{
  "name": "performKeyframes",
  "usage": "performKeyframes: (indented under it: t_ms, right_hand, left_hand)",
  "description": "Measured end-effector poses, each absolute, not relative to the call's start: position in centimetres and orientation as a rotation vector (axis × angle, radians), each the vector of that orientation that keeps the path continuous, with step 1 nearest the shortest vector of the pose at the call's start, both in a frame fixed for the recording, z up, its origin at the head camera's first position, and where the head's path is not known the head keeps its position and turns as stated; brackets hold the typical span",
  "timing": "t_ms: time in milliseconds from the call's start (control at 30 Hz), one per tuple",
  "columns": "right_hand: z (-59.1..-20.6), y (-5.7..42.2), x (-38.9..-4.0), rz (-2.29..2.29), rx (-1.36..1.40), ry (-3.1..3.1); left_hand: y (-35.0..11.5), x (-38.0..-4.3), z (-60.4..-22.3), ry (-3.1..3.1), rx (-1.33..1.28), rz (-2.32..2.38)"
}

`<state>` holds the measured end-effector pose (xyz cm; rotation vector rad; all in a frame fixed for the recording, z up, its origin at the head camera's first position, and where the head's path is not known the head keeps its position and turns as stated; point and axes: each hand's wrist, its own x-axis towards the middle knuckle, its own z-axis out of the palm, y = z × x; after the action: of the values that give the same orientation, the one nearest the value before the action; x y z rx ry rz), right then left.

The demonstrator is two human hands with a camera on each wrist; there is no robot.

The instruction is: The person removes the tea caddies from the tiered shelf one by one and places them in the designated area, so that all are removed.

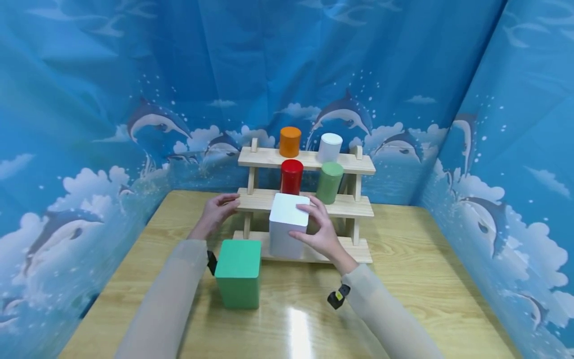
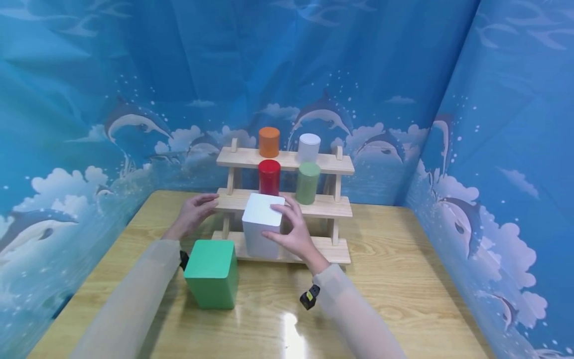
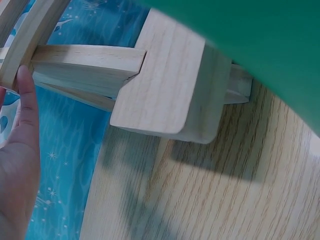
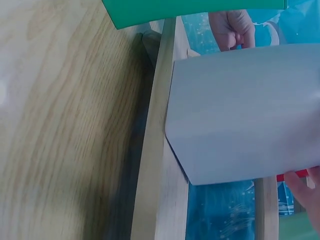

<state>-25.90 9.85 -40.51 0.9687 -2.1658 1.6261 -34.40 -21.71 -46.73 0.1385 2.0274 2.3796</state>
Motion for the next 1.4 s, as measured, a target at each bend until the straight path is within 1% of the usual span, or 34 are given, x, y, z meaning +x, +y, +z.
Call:
performKeyframes:
  t_ms: [167, 433, 1067, 1400]
  right_hand:
    - [-40.3, 10.0, -25.3, 1.628, 0.928, -2.172]
    - [-40.1, 10.4, -24.2, 1.633, 0.907, -2.165]
    - [-40.6, 11.4, -22.0, 1.642, 1.004, -2.097]
    - [-40.9, 11.8, -20.6, 1.685, 0.981, -2.13]
  left_hand:
    - [-21.6, -34.4, -46.6, 1.999, 0.095, 2.374]
    - [-21.6, -34.2, -46.4, 1.981, 0.118, 2.384]
    - [-21.7, -34.2, -46.7, 2.035, 0.125, 2.366]
    - [-21.7, -34.4, -46.8, 2.047, 0.112, 2.355]
